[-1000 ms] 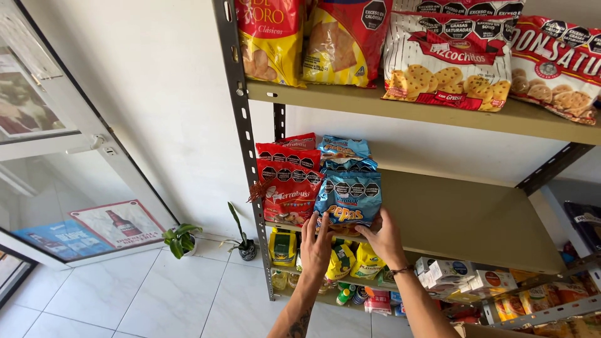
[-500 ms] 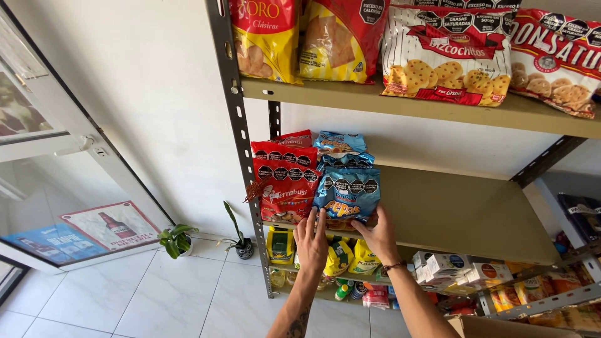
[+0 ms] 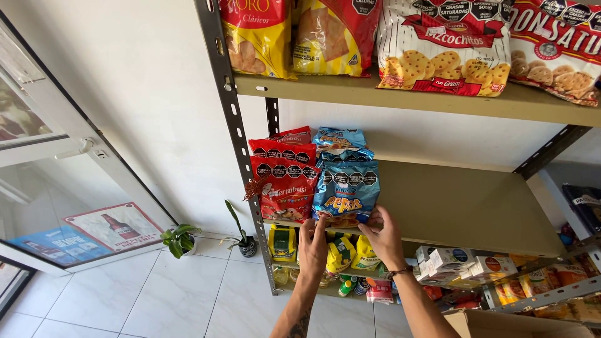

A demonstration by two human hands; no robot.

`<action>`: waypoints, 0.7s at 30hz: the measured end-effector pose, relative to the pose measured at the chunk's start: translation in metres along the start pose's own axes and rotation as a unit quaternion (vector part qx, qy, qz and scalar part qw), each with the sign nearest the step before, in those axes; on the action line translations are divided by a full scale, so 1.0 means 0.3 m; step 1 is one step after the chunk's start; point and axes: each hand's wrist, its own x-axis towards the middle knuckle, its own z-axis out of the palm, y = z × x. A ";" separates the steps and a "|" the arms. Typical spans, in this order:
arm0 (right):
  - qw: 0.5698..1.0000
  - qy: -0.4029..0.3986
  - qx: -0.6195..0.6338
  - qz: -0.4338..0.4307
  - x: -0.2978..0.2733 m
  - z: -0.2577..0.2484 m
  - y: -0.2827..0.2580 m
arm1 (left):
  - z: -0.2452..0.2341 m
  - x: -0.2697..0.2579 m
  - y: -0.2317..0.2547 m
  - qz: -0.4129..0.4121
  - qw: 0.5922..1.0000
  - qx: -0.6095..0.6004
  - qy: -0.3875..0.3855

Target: The person takes various snack bags from a cardboard box and places them onto a metal shelf, organizing them into rows.

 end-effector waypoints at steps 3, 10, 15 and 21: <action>1.000 0.005 0.003 -0.005 0.005 -0.001 0.026 | -0.030 0.030 0.006 0.023 1.000 0.001 -0.011; 1.000 0.004 0.006 -0.010 0.002 -0.003 -0.012 | -0.016 0.071 -0.009 0.045 0.999 0.011 -0.011; 1.000 0.010 0.024 -0.011 -0.018 -0.010 -0.004 | -0.080 0.046 0.046 0.040 0.999 0.012 0.011; 0.999 0.015 0.027 -0.014 -0.039 -0.019 -0.009 | -0.063 -0.003 0.032 0.017 1.000 0.005 0.025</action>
